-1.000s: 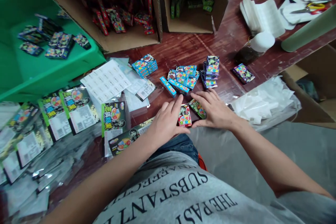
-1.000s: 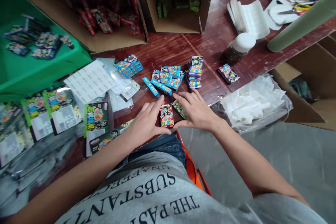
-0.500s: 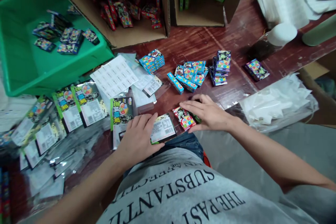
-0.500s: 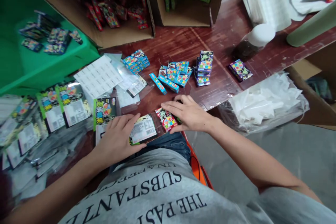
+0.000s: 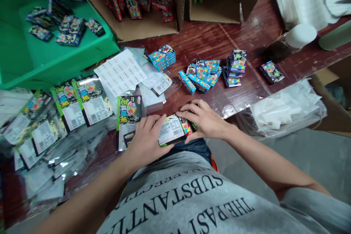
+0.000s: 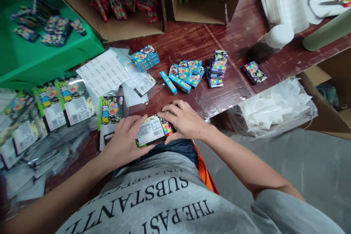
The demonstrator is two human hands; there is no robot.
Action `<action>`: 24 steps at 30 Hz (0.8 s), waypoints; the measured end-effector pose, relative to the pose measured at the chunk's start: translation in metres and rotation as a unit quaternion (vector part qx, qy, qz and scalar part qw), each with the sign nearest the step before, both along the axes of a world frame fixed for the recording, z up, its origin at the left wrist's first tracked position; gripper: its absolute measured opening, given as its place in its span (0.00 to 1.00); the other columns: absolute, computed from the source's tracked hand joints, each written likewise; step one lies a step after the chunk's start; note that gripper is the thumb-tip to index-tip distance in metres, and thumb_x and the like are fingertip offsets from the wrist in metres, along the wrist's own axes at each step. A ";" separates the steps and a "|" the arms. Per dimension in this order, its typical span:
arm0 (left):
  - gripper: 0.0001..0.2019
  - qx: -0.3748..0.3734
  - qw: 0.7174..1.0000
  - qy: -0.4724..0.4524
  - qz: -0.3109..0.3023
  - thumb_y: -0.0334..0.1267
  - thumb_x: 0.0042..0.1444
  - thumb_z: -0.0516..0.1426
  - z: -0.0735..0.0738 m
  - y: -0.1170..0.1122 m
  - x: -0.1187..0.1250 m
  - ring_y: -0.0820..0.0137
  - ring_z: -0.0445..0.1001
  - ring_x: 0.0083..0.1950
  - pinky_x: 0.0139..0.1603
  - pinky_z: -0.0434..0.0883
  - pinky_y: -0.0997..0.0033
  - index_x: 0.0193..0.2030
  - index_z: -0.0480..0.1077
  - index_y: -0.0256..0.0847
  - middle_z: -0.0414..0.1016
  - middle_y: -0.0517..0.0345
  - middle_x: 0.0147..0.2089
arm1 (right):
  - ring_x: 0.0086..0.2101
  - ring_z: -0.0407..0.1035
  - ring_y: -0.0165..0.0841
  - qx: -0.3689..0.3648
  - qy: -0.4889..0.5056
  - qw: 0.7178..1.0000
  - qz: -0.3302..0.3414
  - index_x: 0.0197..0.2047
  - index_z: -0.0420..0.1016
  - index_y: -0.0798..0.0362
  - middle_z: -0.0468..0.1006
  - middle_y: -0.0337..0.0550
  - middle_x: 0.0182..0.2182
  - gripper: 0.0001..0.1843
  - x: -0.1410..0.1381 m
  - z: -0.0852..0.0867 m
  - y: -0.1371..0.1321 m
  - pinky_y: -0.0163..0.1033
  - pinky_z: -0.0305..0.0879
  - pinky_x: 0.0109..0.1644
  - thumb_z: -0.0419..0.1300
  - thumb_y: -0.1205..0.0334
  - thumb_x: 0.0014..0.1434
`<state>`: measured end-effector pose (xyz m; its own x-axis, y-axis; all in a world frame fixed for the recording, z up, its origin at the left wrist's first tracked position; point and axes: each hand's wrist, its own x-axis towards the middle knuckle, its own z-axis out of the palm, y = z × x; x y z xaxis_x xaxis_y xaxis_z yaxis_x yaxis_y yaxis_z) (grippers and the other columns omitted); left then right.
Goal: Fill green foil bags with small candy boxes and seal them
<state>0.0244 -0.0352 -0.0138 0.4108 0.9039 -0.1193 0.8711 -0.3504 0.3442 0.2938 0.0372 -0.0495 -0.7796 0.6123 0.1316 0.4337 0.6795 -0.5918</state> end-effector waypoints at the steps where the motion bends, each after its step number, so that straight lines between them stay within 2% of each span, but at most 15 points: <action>1: 0.42 0.000 1.000 0.001 0.004 0.52 0.55 0.65 -0.002 0.000 0.000 0.48 0.66 0.62 0.64 0.65 0.46 0.72 0.55 0.40 0.66 0.41 0.63 | 0.61 0.60 0.55 -0.002 0.000 1.000 -0.010 0.72 0.62 0.51 0.69 0.56 0.64 0.53 0.001 0.001 -0.004 0.64 0.62 0.64 0.65 0.28 0.53; 4: 0.44 -0.004 1.000 0.009 0.004 0.54 0.55 0.65 -0.005 0.000 -0.001 0.48 0.65 0.62 0.65 0.64 0.46 0.72 0.55 0.37 0.65 0.39 0.64 | 0.69 0.49 0.60 -0.027 -0.004 1.000 0.014 0.78 0.44 0.58 0.53 0.66 0.73 0.65 0.017 0.009 -0.009 0.68 0.56 0.69 0.66 0.29 0.53; 6: 0.43 -0.005 1.000 0.015 -0.004 0.54 0.56 0.65 -0.006 0.001 -0.002 0.48 0.65 0.62 0.65 0.63 0.46 0.72 0.55 0.37 0.65 0.39 0.64 | 0.72 0.45 0.56 -0.058 -0.008 0.997 0.060 0.79 0.35 0.57 0.47 0.66 0.75 0.61 0.033 0.016 -0.005 0.66 0.55 0.71 0.65 0.38 0.60; 7: 0.43 -0.005 1.000 0.014 -0.008 0.53 0.56 0.65 -0.006 0.001 -0.002 0.48 0.65 0.62 0.65 0.63 0.45 0.72 0.55 0.38 0.65 0.40 0.64 | 0.72 0.47 0.53 -0.070 -0.008 0.995 0.075 0.79 0.35 0.55 0.49 0.64 0.75 0.55 0.040 0.019 -0.002 0.65 0.57 0.71 0.64 0.44 0.64; 9: 0.43 -0.003 1.000 0.003 -0.014 0.52 0.54 0.66 -0.005 0.002 0.001 0.48 0.65 0.62 0.64 0.64 0.45 0.72 0.55 0.40 0.66 0.41 0.64 | 0.69 0.56 0.49 -0.079 0.004 0.994 0.082 0.78 0.42 0.50 0.58 0.60 0.72 0.45 0.045 0.022 0.005 0.62 0.61 0.69 0.62 0.52 0.68; 12: 0.44 0.005 1.000 -0.026 -0.009 0.51 0.54 0.67 -0.001 0.001 0.005 0.49 0.65 0.63 0.65 0.64 0.46 0.73 0.53 0.41 0.65 0.42 0.64 | 0.64 0.63 0.49 -0.062 0.043 0.995 0.064 0.74 0.56 0.48 0.66 0.58 0.66 0.40 0.036 0.021 0.010 0.61 0.64 0.67 0.65 0.48 0.65; 15: 0.43 0.036 0.999 -0.028 0.014 0.51 0.56 0.65 0.004 -0.001 0.005 0.48 0.66 0.63 0.65 0.65 0.45 0.74 0.52 0.43 0.65 0.41 0.64 | 0.62 0.63 0.50 -0.040 0.056 0.996 0.058 0.72 0.60 0.48 0.67 0.57 0.64 0.39 0.020 0.023 0.006 0.62 0.66 0.65 0.64 0.44 0.64; 19: 0.44 0.078 0.997 -0.009 0.029 0.49 0.58 0.65 0.013 -0.004 0.002 0.46 0.68 0.62 0.61 0.67 0.44 0.75 0.49 0.43 0.66 0.38 0.62 | 0.63 0.61 0.49 -0.013 0.047 0.997 0.067 0.73 0.59 0.48 0.65 0.57 0.66 0.37 0.009 0.034 0.004 0.62 0.65 0.66 0.62 0.45 0.67; 21: 0.45 0.092 0.995 -0.011 0.029 0.48 0.58 0.65 0.018 -0.004 0.002 0.46 0.69 0.61 0.60 0.69 0.44 0.76 0.48 0.43 0.67 0.38 0.61 | 0.66 0.59 0.49 -0.019 0.055 0.995 0.085 0.75 0.55 0.46 0.62 0.56 0.68 0.38 0.006 0.041 0.006 0.61 0.63 0.68 0.62 0.46 0.67; 23: 0.46 0.095 0.993 -0.029 0.063 0.49 0.56 0.66 0.024 -0.003 0.004 0.46 0.69 0.63 0.61 0.69 0.42 0.75 0.48 0.44 0.66 0.39 0.62 | 0.70 0.54 0.49 -0.047 0.075 0.992 0.087 0.78 0.47 0.43 0.55 0.54 0.73 0.45 -0.001 0.046 0.007 0.61 0.60 0.71 0.64 0.45 0.65; 24: 0.47 0.092 0.990 -0.044 0.100 0.49 0.54 0.67 0.027 -0.003 0.005 0.45 0.68 0.65 0.63 0.68 0.41 0.75 0.48 0.45 0.65 0.40 0.64 | 0.72 0.50 0.50 -0.061 0.094 0.991 0.067 0.78 0.44 0.41 0.50 0.53 0.75 0.50 -0.007 0.047 0.006 0.62 0.59 0.72 0.66 0.43 0.63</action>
<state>0.0291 -0.0378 0.0136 0.2238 0.9711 0.0831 0.8984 -0.2386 0.3686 0.2869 0.0433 -0.0022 -0.8241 0.5248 0.2133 0.2186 0.6420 -0.7349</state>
